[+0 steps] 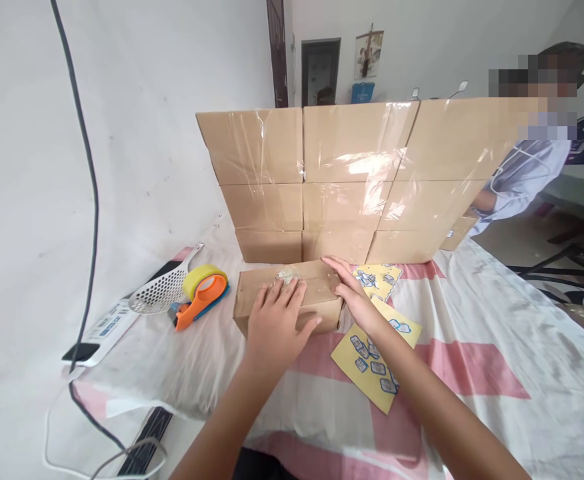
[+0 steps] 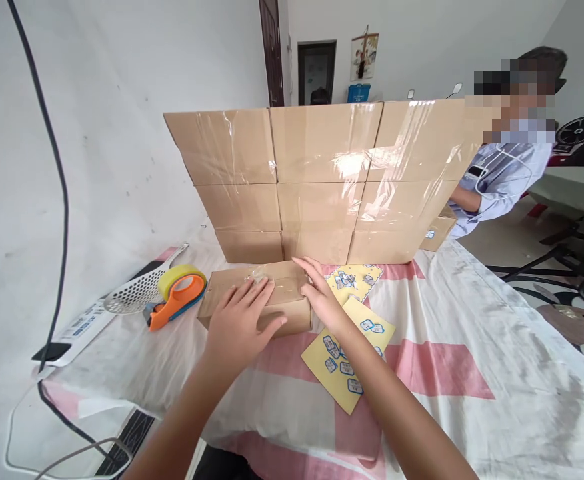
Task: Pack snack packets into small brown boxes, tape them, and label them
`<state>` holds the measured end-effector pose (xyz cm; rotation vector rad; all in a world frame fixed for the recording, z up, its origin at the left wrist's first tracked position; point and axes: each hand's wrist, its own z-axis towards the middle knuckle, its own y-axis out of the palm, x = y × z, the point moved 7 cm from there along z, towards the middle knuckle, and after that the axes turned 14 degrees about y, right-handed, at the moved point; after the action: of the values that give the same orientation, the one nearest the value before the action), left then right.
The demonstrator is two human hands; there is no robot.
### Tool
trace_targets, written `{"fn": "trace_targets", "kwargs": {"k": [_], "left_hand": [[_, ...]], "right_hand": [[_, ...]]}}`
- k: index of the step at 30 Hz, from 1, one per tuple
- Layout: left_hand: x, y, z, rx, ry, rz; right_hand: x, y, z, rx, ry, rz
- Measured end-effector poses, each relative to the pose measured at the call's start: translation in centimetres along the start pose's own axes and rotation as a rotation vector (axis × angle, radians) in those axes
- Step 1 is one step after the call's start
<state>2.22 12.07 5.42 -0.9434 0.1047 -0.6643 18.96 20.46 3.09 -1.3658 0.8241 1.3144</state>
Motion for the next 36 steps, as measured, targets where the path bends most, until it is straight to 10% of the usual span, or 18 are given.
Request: {"fn": "trace_targets", "kwargs": {"k": [8,16,22,25,28,33,36], "left_hand": [[0.4,1.2,-0.2,0.034,0.021,0.094],[0.6,-2.4,-3.2,0.284,0.077,0.097],[-12.6,-7.7,-8.3,0.600,-0.433,0.142],[-20.1,-7.2,-8.6,0.208,-0.714,0.139],[-22.9,-6.8,-8.4,-0.008,-0.729,0.081],[-19.6,-9.6,-9.9,0.042,-0.727,0.163],[-14.6,-12.3,-12.2,0.289,-0.697,0.176]], "right_hand": [[-0.1,0.4,-0.7,0.040,-0.078,-0.009],[3.7,0.2,-1.7,0.008,-0.234,0.041],[2.9,0.0,-2.5,0.079,-0.308,-0.079],[2.6,0.0,-2.6,0.135,-0.340,-0.127],[2.3,-0.9,-2.8,0.253,-0.374,-0.217],[-2.6,-1.2,-6.9,0.466,-0.614,-0.398],[-6.9,4.1,-9.9,0.116,-0.614,-0.299]]}}
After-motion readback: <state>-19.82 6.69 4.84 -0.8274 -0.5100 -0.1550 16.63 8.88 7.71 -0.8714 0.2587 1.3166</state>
